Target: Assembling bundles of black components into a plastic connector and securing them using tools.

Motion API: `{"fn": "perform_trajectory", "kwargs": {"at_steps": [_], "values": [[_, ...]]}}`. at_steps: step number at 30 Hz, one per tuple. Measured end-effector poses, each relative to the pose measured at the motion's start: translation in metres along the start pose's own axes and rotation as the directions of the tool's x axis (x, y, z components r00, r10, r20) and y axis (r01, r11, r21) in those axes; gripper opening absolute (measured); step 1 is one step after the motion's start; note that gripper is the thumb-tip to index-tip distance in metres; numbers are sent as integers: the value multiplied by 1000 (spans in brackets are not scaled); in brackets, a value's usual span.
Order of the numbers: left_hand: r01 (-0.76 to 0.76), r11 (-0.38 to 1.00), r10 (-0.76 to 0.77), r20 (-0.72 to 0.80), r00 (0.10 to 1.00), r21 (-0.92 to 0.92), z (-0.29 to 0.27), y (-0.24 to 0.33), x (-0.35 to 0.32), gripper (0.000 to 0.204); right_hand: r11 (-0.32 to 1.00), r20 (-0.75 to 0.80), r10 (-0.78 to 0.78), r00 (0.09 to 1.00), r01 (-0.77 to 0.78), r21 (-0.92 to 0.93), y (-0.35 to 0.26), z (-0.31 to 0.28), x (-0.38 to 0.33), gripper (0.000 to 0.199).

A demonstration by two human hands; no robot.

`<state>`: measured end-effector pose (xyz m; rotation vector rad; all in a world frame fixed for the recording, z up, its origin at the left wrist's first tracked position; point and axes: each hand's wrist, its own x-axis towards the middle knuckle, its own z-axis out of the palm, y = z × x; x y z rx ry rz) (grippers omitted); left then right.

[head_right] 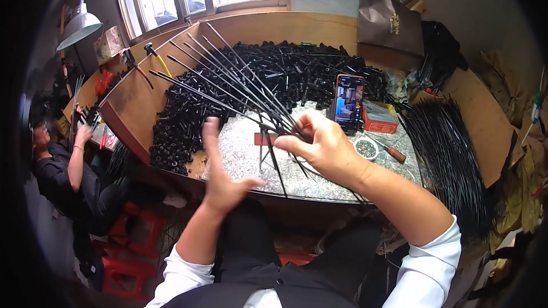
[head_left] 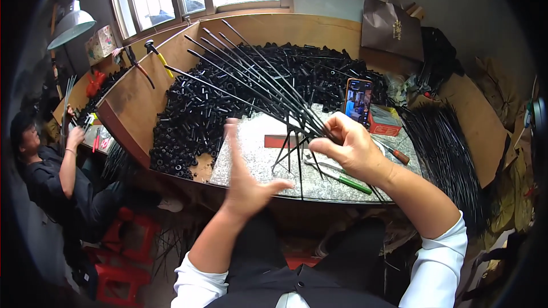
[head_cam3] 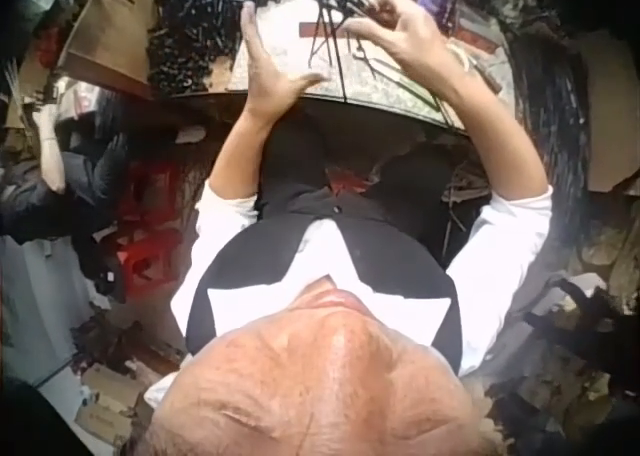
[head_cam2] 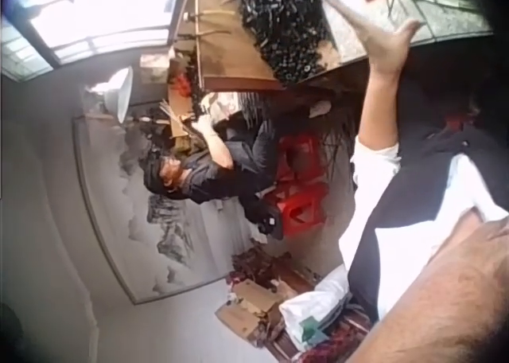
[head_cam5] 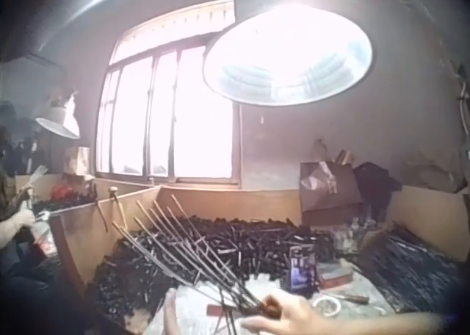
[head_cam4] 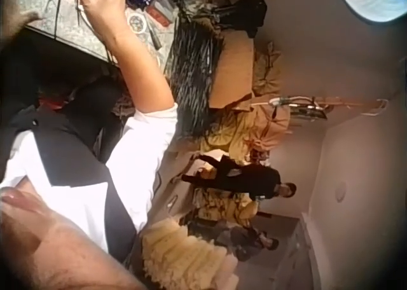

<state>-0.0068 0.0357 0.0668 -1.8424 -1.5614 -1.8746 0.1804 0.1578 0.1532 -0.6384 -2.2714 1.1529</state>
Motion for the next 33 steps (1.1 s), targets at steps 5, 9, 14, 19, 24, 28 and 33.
{"fn": "perform_trajectory", "kwargs": {"at_steps": [5, 9, 14, 19, 24, 28, 33], "values": [[23, 997, -25, 26, 999, 79, 34, 9, 2, 107, 996, 68, -90, 994, 92, -22, -15, 24, -8, 24], [102, 971, -132, -131, 983, -215, 30, 9, 28, 41, 989, 75, -136, 988, 131, 74, -7, 34, -24, 23], [182, 951, -242, -234, 942, -251, -1, -12, 62, 15, 976, 289, 145, 946, -186, 118, -10, 26, -54, 26], [334, 938, -333, 27, 942, -95, -10, 4, 86, 6, 872, 391, 224, 893, -363, 328, -12, 14, -64, 25], [439, 876, -312, 460, 832, -200, -3, -29, 138, 11, 700, 413, 233, 880, -447, 558, -9, 8, -60, 21], [286, 860, -167, 295, 941, -423, 14, -38, 160, 19, 737, 348, 237, 907, -401, 544, 5, 21, -54, 20], [-95, 977, 149, 290, 946, -192, 36, -53, 113, 18, 878, 288, 223, 931, -320, 357, 91, 80, -75, 22]]}}
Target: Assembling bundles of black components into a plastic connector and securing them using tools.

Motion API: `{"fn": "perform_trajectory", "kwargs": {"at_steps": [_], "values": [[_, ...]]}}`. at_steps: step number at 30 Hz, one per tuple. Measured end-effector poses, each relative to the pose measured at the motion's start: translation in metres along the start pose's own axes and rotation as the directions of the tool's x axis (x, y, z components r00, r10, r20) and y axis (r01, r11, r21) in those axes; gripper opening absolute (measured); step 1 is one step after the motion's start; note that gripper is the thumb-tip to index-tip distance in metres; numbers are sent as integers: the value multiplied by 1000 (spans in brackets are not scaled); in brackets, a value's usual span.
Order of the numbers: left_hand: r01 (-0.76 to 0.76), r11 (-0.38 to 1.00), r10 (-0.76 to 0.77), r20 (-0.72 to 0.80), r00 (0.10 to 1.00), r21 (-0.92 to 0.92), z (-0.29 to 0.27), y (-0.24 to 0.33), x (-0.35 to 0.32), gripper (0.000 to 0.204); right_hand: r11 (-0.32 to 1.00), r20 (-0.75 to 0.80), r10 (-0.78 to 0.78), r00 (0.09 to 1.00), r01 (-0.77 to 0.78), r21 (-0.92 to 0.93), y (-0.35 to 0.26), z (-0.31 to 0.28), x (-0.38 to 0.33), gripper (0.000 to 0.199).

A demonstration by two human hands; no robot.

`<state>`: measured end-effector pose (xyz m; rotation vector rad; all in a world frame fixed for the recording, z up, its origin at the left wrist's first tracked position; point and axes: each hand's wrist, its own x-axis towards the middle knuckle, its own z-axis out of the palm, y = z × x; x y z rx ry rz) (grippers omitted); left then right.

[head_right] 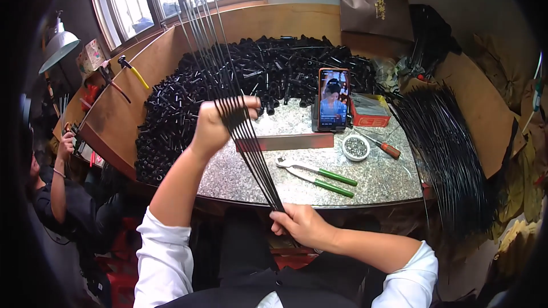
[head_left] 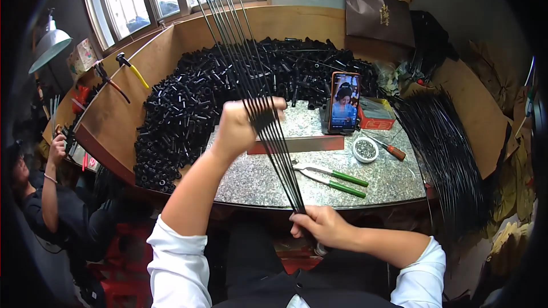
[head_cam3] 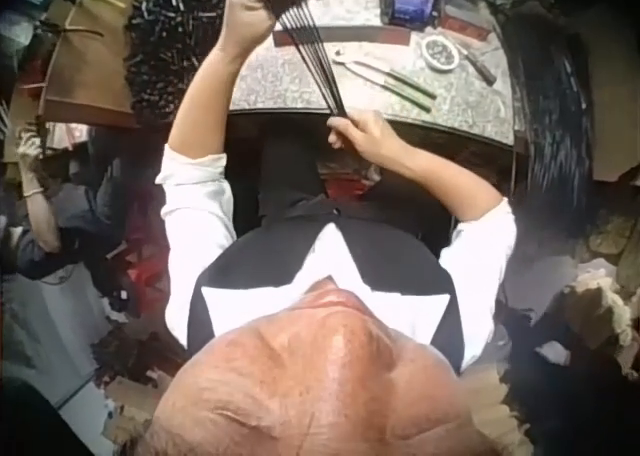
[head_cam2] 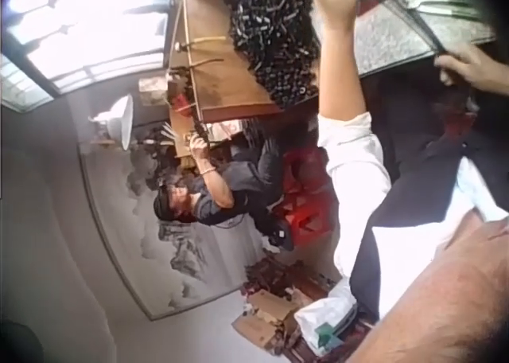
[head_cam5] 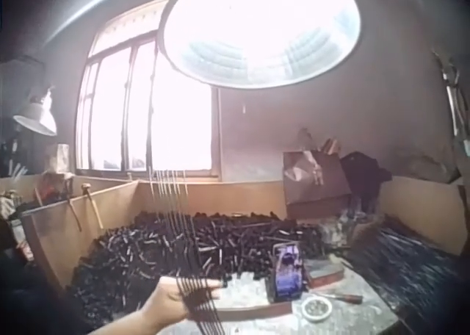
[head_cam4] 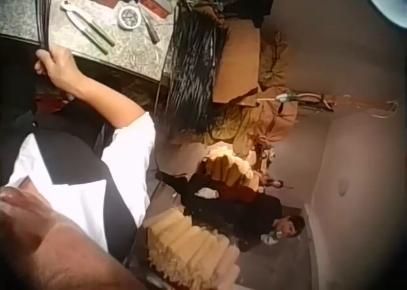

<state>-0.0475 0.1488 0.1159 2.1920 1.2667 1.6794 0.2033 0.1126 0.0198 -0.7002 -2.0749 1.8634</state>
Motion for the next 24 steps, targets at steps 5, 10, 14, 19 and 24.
{"fn": "perform_trajectory", "kwargs": {"at_steps": [5, 10, 14, 19, 24], "values": [[146, 988, -131, 231, 964, -51, 18, 14, -87, 30, 981, -5, -100, 995, 98, -167, 106, 13, 10, 24], [-23, 932, -225, 626, 747, 362, -5, 29, -125, 65, 959, 59, 113, 992, -93, -269, 148, 14, 34, 25], [-44, 858, -341, 632, 695, 511, 4, 32, -138, 85, 829, 66, 63, 996, -15, -559, 237, 6, 56, 33], [-108, 856, -274, 620, 735, 506, 33, 8, -142, 80, 714, -61, -26, 998, -25, -699, 207, 1, 42, 35], [-177, 852, -201, 618, 760, 494, 45, 7, -151, 73, 791, 149, -197, 969, 247, -561, 58, -6, -4, 26]]}}
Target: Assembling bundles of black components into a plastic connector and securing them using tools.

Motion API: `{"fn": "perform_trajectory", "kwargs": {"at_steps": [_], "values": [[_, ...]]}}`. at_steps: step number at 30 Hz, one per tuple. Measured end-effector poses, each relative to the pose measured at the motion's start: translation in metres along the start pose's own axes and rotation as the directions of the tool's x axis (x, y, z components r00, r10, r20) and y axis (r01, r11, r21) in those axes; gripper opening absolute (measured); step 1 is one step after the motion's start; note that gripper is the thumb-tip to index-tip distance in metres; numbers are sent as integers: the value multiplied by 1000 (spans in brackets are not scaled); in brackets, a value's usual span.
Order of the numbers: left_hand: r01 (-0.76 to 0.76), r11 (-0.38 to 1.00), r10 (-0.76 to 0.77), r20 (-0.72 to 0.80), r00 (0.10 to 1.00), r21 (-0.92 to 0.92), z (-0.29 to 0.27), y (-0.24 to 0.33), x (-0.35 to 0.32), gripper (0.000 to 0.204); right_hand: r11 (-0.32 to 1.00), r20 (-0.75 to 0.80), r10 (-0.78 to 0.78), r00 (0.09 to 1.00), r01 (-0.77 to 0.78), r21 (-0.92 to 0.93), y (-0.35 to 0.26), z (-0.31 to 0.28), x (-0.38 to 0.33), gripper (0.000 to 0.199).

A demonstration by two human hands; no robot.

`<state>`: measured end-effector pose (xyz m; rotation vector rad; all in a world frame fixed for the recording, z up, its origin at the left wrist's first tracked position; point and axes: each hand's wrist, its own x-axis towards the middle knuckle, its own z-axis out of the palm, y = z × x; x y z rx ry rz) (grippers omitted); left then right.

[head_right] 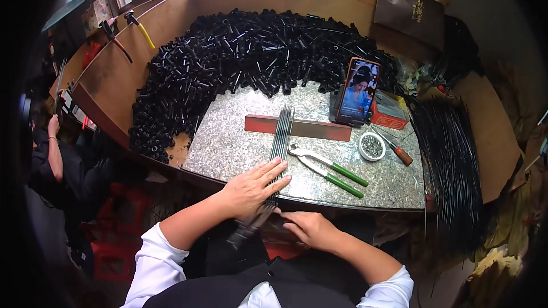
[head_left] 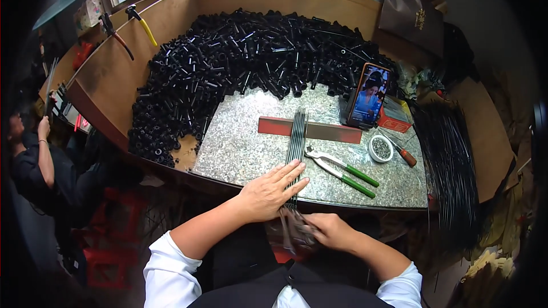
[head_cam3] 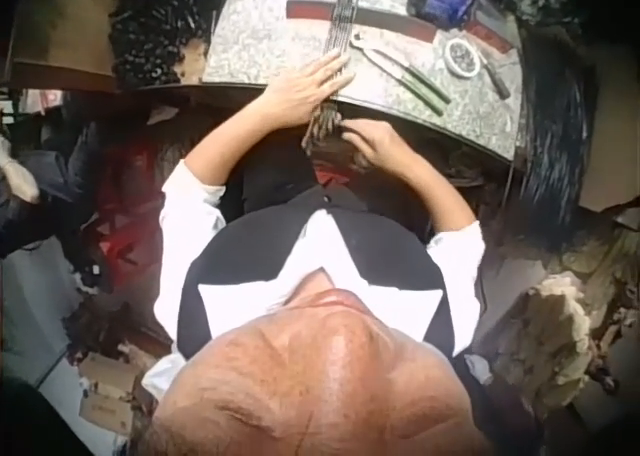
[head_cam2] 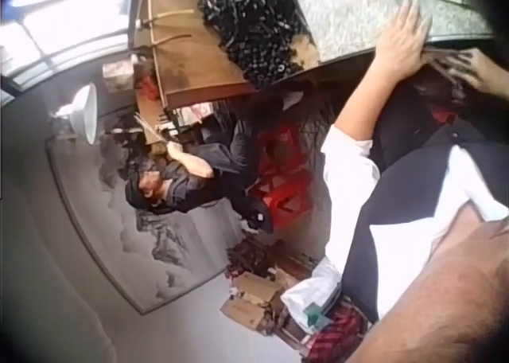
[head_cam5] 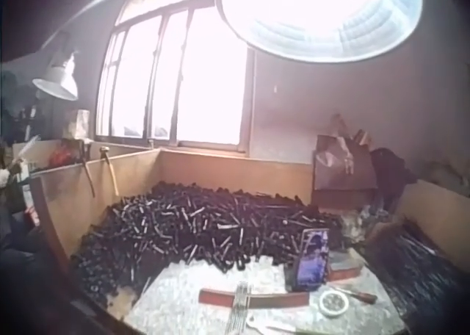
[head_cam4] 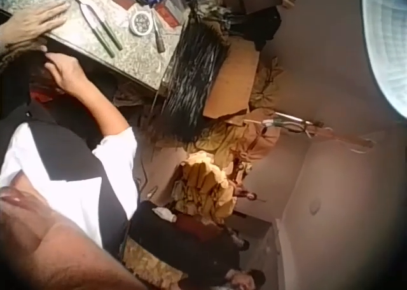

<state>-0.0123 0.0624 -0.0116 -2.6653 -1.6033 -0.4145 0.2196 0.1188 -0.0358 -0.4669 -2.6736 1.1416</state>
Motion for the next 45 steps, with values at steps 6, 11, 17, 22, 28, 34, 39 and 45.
{"fn": "perform_trajectory", "kwargs": {"at_steps": [6, 11, 17, 22, 28, 34, 39, 45], "values": [[45, 999, -46, -48, 998, -11, 7, 10, 6, 78, 883, -444, -239, 864, 2, -470, -14, -67, 0, 27], [69, 997, -73, -112, 991, -36, 12, 15, 11, 73, 716, -446, -129, 886, -228, -660, 18, -77, 1, 38], [158, 985, -151, -93, 984, 70, 5, 5, 9, 80, 688, -442, -32, 896, -301, -660, 16, -92, -18, 36], [143, 990, -139, -151, 979, 14, 12, 0, 13, 82, 670, -471, 44, 881, -376, -641, 20, -107, -35, 33], [195, 980, -190, -83, 978, 52, 6, 2, 15, 86, 723, -605, -101, 790, -359, -590, 14, -155, -17, 20], [173, 984, -170, -58, 984, 49, 1, 1, 21, 80, 663, -683, -151, 715, -439, -606, 89, -245, 15, 12], [146, 987, -145, -26, 989, 66, -5, 0, 21, 88, 524, -629, 196, 753, -622, -581, 133, -273, 49, 12], [179, 981, -180, -4, 984, 70, -4, 3, 20, 90, 475, -587, 309, 749, -656, -587, 153, -280, 64, 21]]}}
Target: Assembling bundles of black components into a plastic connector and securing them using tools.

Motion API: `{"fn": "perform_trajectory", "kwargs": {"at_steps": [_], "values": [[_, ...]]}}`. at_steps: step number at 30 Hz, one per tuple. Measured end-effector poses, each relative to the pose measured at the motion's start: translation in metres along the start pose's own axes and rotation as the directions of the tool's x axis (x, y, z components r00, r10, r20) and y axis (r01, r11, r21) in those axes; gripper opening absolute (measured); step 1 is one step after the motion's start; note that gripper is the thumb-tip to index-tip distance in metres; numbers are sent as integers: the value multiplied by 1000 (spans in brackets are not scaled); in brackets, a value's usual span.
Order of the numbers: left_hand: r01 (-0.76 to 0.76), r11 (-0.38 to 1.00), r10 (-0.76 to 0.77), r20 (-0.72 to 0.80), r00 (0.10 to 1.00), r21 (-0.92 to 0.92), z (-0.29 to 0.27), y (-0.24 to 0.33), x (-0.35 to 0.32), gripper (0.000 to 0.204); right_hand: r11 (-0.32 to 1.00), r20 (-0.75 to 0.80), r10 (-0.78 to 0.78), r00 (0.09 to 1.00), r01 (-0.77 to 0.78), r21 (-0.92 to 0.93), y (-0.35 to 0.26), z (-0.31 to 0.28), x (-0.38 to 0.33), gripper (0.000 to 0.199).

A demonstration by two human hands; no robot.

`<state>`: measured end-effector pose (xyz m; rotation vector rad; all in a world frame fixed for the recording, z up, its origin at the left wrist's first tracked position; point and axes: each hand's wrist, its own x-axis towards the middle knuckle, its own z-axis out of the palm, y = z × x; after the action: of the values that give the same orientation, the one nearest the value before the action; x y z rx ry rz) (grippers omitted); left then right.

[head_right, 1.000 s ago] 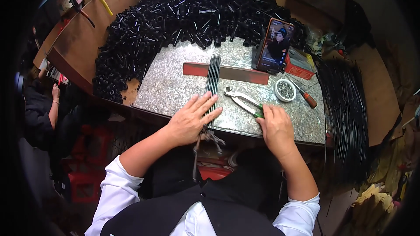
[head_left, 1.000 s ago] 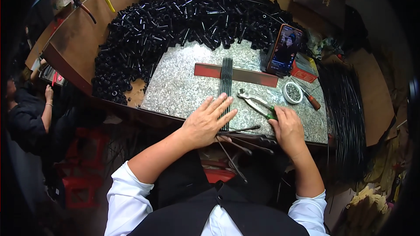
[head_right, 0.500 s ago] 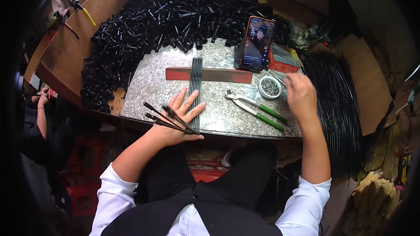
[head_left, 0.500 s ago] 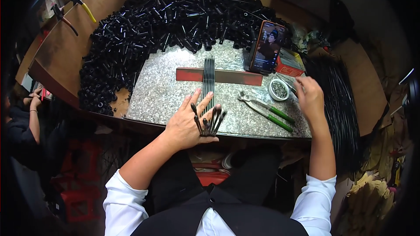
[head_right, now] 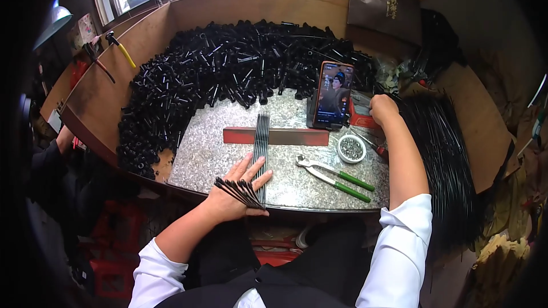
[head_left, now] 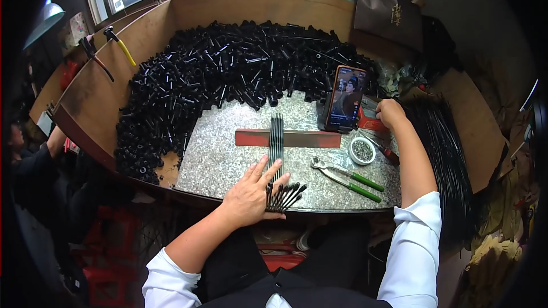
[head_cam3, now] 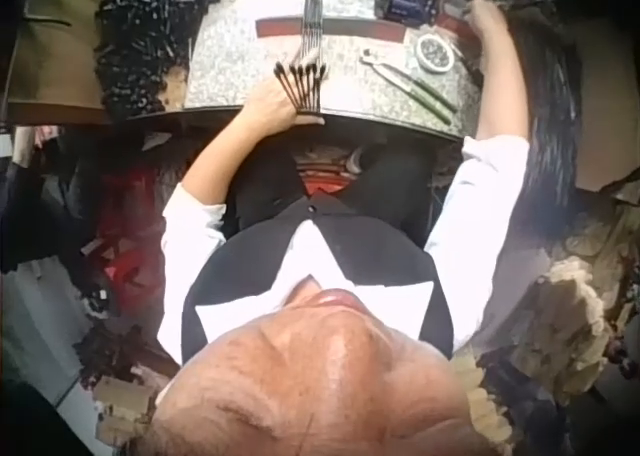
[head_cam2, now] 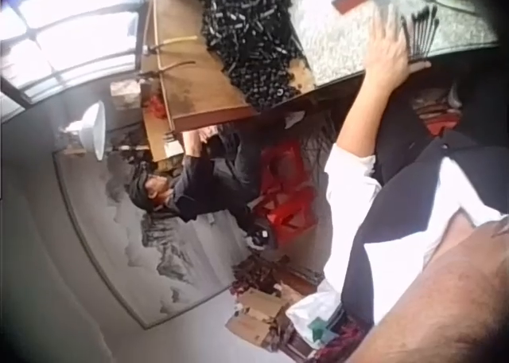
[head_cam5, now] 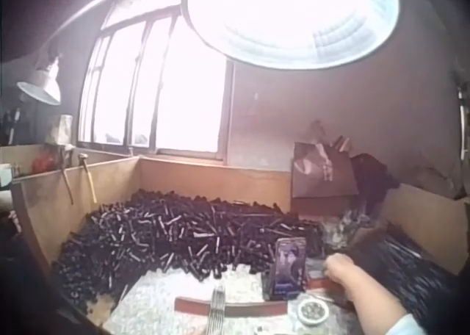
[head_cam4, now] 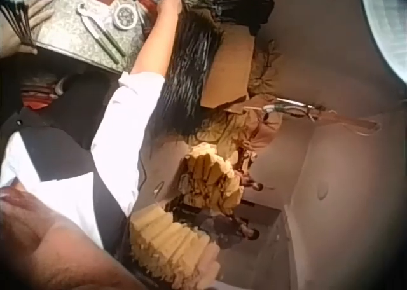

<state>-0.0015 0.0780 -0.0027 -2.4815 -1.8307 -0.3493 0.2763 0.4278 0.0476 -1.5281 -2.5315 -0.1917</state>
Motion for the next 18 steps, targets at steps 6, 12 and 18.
{"fn": "perform_trajectory", "kwargs": {"at_steps": [6, 12, 18], "values": [[-37, 999, 37, 0, 999, -30, -1, -2, 1, 92, 988, 79, -49, 996, 60, -144, 9, 0, 6, 14], [-19, 998, 16, -46, 999, -63, 1, -2, 2, 89, 977, -14, -179, 984, 176, -122, 18, -1, -8, 12], [-18, 998, 14, -60, 998, -64, 2, -3, 1, 90, 990, -201, -46, 978, 71, 118, 18, -6, -16, 10]]}}
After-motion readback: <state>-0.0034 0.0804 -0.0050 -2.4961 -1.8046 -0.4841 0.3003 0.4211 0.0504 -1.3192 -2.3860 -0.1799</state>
